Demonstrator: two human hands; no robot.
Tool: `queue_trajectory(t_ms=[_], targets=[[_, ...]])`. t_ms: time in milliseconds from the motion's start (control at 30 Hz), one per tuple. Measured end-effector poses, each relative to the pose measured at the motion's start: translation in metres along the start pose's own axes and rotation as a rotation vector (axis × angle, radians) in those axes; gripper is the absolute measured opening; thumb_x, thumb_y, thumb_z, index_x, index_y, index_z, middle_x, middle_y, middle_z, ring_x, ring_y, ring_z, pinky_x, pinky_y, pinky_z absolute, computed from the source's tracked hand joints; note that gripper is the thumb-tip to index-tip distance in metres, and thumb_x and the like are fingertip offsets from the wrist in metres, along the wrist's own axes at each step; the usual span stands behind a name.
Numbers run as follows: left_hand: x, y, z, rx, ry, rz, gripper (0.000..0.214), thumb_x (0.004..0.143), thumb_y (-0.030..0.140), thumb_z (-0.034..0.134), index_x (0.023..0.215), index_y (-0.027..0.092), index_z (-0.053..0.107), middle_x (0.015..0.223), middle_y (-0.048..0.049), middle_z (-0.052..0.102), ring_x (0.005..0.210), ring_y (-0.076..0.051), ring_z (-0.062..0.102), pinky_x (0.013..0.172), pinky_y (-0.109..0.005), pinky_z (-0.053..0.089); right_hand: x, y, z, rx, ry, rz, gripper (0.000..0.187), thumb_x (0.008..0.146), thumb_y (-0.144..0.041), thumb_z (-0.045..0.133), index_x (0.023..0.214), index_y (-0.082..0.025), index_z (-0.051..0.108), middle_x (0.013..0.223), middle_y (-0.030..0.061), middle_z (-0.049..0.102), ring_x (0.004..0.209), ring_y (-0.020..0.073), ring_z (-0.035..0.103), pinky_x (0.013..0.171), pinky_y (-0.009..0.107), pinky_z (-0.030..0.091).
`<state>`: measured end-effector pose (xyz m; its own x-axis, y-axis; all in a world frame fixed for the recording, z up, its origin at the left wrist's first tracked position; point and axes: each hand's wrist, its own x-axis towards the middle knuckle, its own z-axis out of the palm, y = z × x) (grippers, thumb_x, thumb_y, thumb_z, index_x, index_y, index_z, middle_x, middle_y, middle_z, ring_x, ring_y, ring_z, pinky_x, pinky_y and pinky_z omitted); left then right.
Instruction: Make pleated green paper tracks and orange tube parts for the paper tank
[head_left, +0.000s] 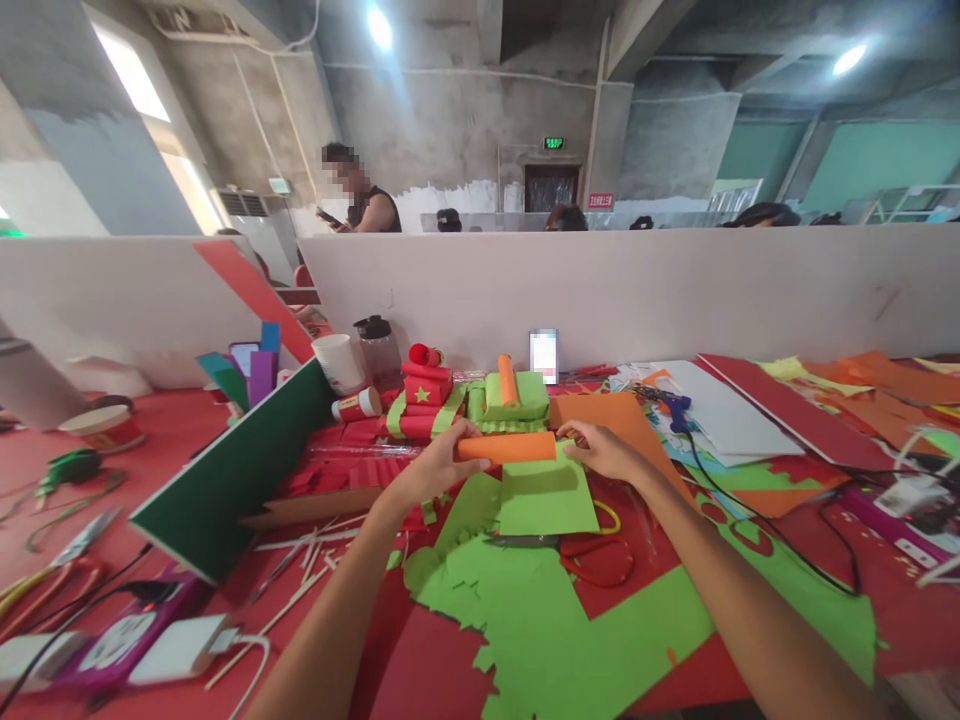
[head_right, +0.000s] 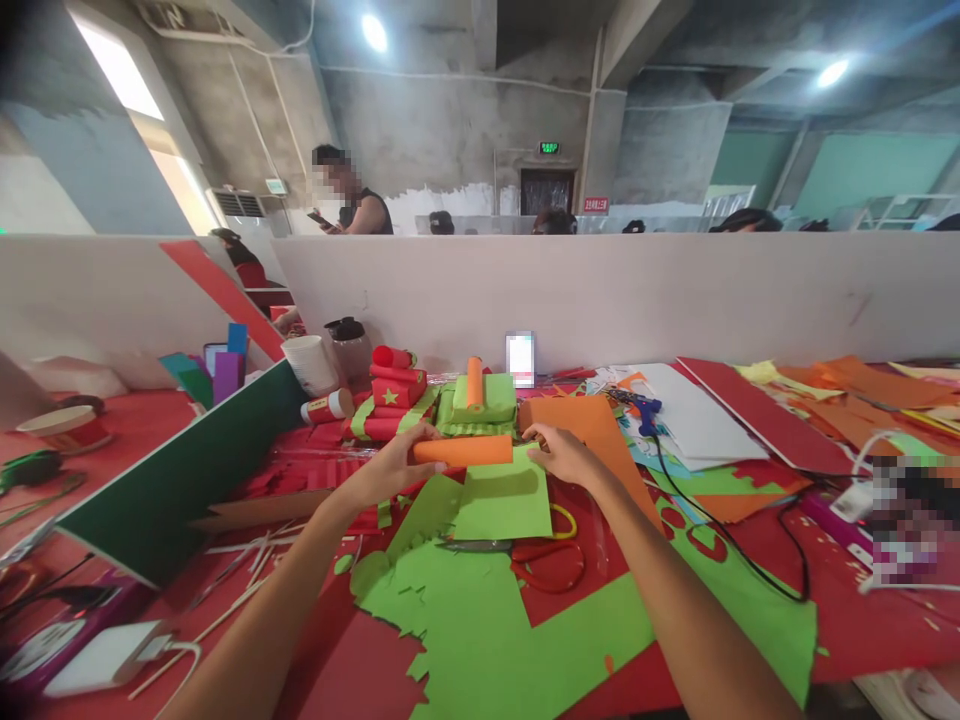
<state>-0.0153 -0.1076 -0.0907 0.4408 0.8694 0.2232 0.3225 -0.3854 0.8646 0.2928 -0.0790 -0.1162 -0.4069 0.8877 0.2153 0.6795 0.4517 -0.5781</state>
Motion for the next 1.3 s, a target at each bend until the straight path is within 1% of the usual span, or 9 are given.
queue_trajectory(t_ms=[133, 267, 400, 533, 667, 833, 1033, 1167, 1300], targets=[[0.000, -0.007, 0.006, 0.048, -0.069, -0.046, 0.029, 0.075, 0.036, 0.064, 0.095, 0.019, 0.051, 0.075, 0.0030, 0.047, 0.060, -0.011, 0.042, 0.051, -0.021, 0.036, -0.001, 0.000, -0.001, -0.059, 0.018, 0.027, 0.027, 0.082, -0.025, 0.058, 0.108, -0.022, 0.064, 0.089, 0.0070, 0.070, 0.082, 0.0225, 0.064, 0.071, 0.030, 0.045], [0.001, -0.012, 0.007, 0.052, -0.063, -0.051, 0.032, 0.073, 0.036, 0.066, 0.095, 0.019, 0.051, 0.076, 0.0025, 0.048, 0.064, -0.012, 0.045, 0.054, -0.022, 0.038, -0.002, -0.002, 0.001, -0.081, -0.003, 0.028, 0.023, 0.082, -0.023, 0.058, 0.102, -0.023, 0.068, 0.092, 0.0073, 0.072, 0.083, 0.0232, 0.065, 0.072, 0.031, 0.045], [0.002, -0.012, 0.005, 0.015, -0.048, -0.059, 0.032, 0.074, 0.039, 0.066, 0.093, 0.019, 0.051, 0.073, 0.0040, 0.047, 0.059, -0.010, 0.042, 0.051, -0.021, 0.035, -0.002, -0.002, -0.002, -0.095, -0.006, 0.044, 0.021, 0.081, -0.023, 0.059, 0.099, -0.023, 0.070, 0.090, 0.0070, 0.072, 0.081, 0.0235, 0.065, 0.068, 0.030, 0.045], [0.004, -0.010, 0.001, -0.064, 0.047, -0.087, 0.038, 0.072, 0.041, 0.068, 0.094, 0.018, 0.048, 0.070, 0.0051, 0.045, 0.056, -0.009, 0.042, 0.050, -0.020, 0.034, 0.000, 0.008, -0.008, -0.012, 0.027, 0.014, 0.020, 0.080, -0.022, 0.059, 0.097, -0.022, 0.069, 0.086, 0.0060, 0.072, 0.077, 0.0215, 0.065, 0.068, 0.029, 0.045], [0.005, -0.008, -0.002, -0.119, 0.115, -0.076, 0.038, 0.070, 0.041, 0.069, 0.090, 0.018, 0.045, 0.069, 0.0058, 0.046, 0.056, -0.008, 0.043, 0.051, -0.020, 0.034, 0.001, 0.022, -0.016, 0.115, 0.035, -0.009, 0.018, 0.081, -0.023, 0.057, 0.096, -0.019, 0.066, 0.090, 0.0063, 0.071, 0.078, 0.0204, 0.065, 0.069, 0.029, 0.046], [0.005, -0.006, -0.002, -0.138, 0.108, -0.097, 0.040, 0.067, 0.040, 0.072, 0.089, 0.018, 0.046, 0.067, 0.0067, 0.045, 0.054, -0.007, 0.041, 0.050, -0.019, 0.033, 0.000, 0.034, -0.027, 0.187, 0.055, -0.006, 0.018, 0.079, -0.024, 0.057, 0.095, -0.017, 0.064, 0.091, 0.0063, 0.070, 0.082, 0.0206, 0.064, 0.073, 0.030, 0.047], [0.005, -0.006, 0.001, -0.157, 0.098, -0.130, 0.041, 0.066, 0.040, 0.073, 0.089, 0.017, 0.048, 0.066, 0.0063, 0.047, 0.053, -0.008, 0.042, 0.048, -0.020, 0.032, -0.002, 0.047, -0.035, 0.253, 0.099, 0.020, 0.020, 0.077, -0.027, 0.059, 0.094, -0.018, 0.064, 0.086, 0.0055, 0.069, 0.078, 0.0210, 0.063, 0.070, 0.031, 0.049], [0.008, -0.013, 0.003, -0.186, 0.085, -0.141, 0.044, 0.064, 0.041, 0.075, 0.089, 0.017, 0.048, 0.068, 0.0051, 0.051, 0.056, -0.009, 0.047, 0.051, -0.020, 0.035, -0.002, 0.052, -0.036, 0.278, 0.095, 0.037, 0.021, 0.077, -0.028, 0.059, 0.094, -0.017, 0.064, 0.085, 0.0056, 0.069, 0.078, 0.0207, 0.064, 0.070, 0.031, 0.049], [0.011, -0.023, 0.002, -0.200, 0.098, -0.141, 0.046, 0.063, 0.040, 0.076, 0.090, 0.017, 0.047, 0.068, 0.0042, 0.053, 0.057, -0.010, 0.050, 0.052, -0.022, 0.038, -0.003, 0.052, -0.036, 0.273, 0.070, 0.043, 0.021, 0.078, -0.028, 0.059, 0.095, -0.017, 0.064, 0.086, 0.0060, 0.069, 0.078, 0.0202, 0.064, 0.071, 0.031, 0.048]])
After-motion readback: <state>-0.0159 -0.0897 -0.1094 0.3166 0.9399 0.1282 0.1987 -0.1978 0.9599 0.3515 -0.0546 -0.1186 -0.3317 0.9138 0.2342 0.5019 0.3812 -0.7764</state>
